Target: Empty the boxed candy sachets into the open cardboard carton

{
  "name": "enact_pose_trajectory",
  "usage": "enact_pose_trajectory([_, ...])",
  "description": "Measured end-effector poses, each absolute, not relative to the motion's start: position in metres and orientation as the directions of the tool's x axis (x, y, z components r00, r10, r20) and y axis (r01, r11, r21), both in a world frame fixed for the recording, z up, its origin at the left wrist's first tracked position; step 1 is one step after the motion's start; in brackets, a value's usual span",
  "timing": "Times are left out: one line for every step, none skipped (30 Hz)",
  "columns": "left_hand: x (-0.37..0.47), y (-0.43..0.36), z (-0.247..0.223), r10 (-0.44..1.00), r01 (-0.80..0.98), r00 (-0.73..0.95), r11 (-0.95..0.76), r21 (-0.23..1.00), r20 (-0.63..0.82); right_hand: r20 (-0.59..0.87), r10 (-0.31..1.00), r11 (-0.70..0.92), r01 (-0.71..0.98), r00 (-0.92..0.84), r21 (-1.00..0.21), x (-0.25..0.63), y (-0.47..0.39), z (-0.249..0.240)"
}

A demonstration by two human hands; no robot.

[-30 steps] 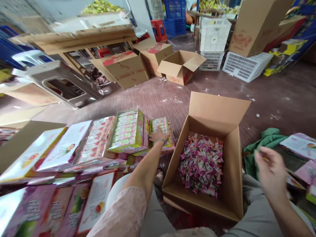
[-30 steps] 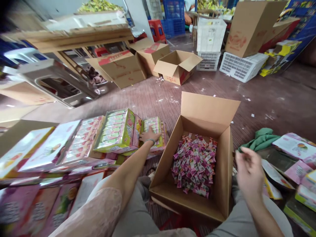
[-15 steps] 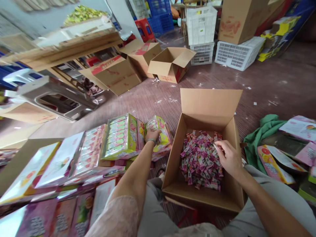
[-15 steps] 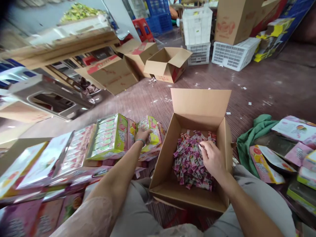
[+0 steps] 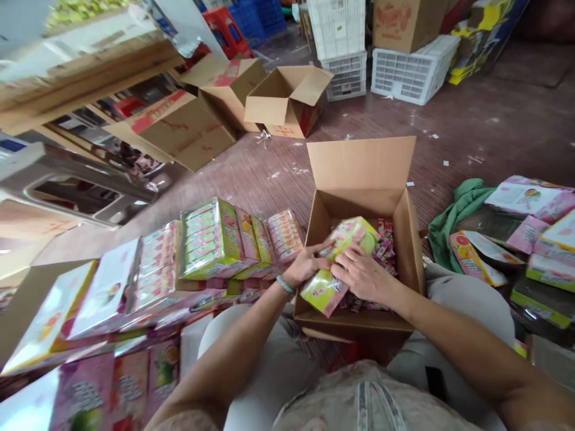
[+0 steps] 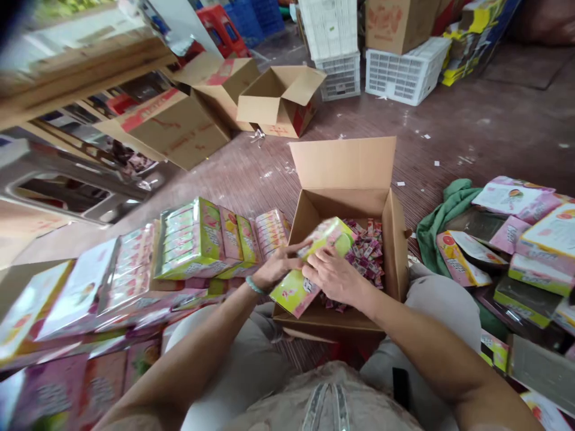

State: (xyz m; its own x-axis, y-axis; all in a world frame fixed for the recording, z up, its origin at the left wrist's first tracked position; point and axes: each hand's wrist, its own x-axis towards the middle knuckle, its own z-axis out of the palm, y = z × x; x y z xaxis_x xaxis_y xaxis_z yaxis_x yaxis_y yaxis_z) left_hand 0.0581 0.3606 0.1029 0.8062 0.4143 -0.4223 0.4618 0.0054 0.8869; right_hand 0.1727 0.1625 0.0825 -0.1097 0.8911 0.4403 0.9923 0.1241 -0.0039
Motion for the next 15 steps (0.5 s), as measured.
enact_pose_trajectory([0.057, 0.354, 0.098, 0.388, 0.473, 0.809, 0.015, 0.881, -0.441, 0.400, 0.910, 0.121, 0.993, -0.106, -0.012, 0.168, 0.161, 0.081])
enact_pose_trajectory([0.056, 0.349, 0.092, 0.368, 0.481, 0.809, 0.031, 0.876, -0.458, 0.377, 0.920, 0.126, 0.992, -0.106, -0.028, 0.164, 0.159, 0.079])
enact_pose_trajectory([0.056, 0.347, 0.087, 0.348, 0.487, 0.809, 0.054, 0.872, -0.474, 0.371, 0.922, 0.137, 0.989, -0.110, -0.049, 0.162, 0.158, 0.074])
enact_pose_trajectory([0.056, 0.347, 0.083, 0.328, 0.489, 0.809, 0.083, 0.868, -0.487, 0.371, 0.922, 0.153, 0.986, -0.115, -0.073, 0.160, 0.157, 0.070])
enact_pose_trajectory([0.056, 0.348, 0.078, 0.301, 0.491, 0.811, 0.117, 0.863, -0.502, 0.378, 0.917, 0.174, 0.980, -0.126, -0.097, 0.160, 0.156, 0.065])
enact_pose_trajectory([0.056, 0.350, 0.074, 0.269, 0.490, 0.815, 0.156, 0.858, -0.514, 0.397, 0.907, 0.205, 0.971, -0.141, -0.123, 0.159, 0.155, 0.061])
enact_pose_trajectory([0.056, 0.352, 0.071, 0.240, 0.488, 0.816, 0.202, 0.849, -0.526, 0.430, 0.890, 0.241, 0.958, -0.155, -0.154, 0.159, 0.153, 0.059])
enact_pose_trajectory([0.056, 0.353, 0.068, 0.219, 0.489, 0.811, 0.255, 0.834, -0.543, 0.474, 0.866, 0.277, 0.942, -0.161, -0.188, 0.159, 0.151, 0.059])
enact_pose_trajectory([0.057, 0.355, 0.066, 0.202, 0.489, 0.804, 0.311, 0.815, -0.560, 0.524, 0.838, 0.305, 0.926, -0.151, -0.221, 0.160, 0.150, 0.060])
enact_pose_trajectory([0.058, 0.356, 0.064, 0.178, 0.490, 0.797, 0.367, 0.791, -0.577, 0.573, 0.809, 0.323, 0.912, -0.129, -0.251, 0.161, 0.148, 0.063])
enact_pose_trajectory([0.059, 0.357, 0.063, 0.139, 0.492, 0.796, 0.418, 0.764, -0.589, 0.613, 0.784, 0.333, 0.900, -0.099, -0.281, 0.163, 0.146, 0.068])
enact_pose_trajectory([0.062, 0.357, 0.063, 0.085, 0.499, 0.802, 0.450, 0.741, -0.591, 0.644, 0.763, 0.334, 0.887, -0.055, -0.320, 0.166, 0.145, 0.073])
enact_pose_trajectory([0.064, 0.357, 0.062, 0.034, 0.503, 0.816, 0.452, 0.737, -0.578, 0.656, 0.755, 0.320, 0.869, 0.007, -0.378, 0.170, 0.144, 0.079])
enact_pose_trajectory([0.068, 0.357, 0.062, 0.012, 0.489, 0.837, 0.433, 0.758, -0.547, 0.648, 0.757, 0.299, 0.838, 0.083, -0.457, 0.174, 0.144, 0.085])
enact_pose_trajectory([0.070, 0.357, 0.062, 0.028, 0.455, 0.861, 0.404, 0.794, -0.508, 0.616, 0.768, 0.268, 0.787, 0.174, -0.556, 0.179, 0.144, 0.090])
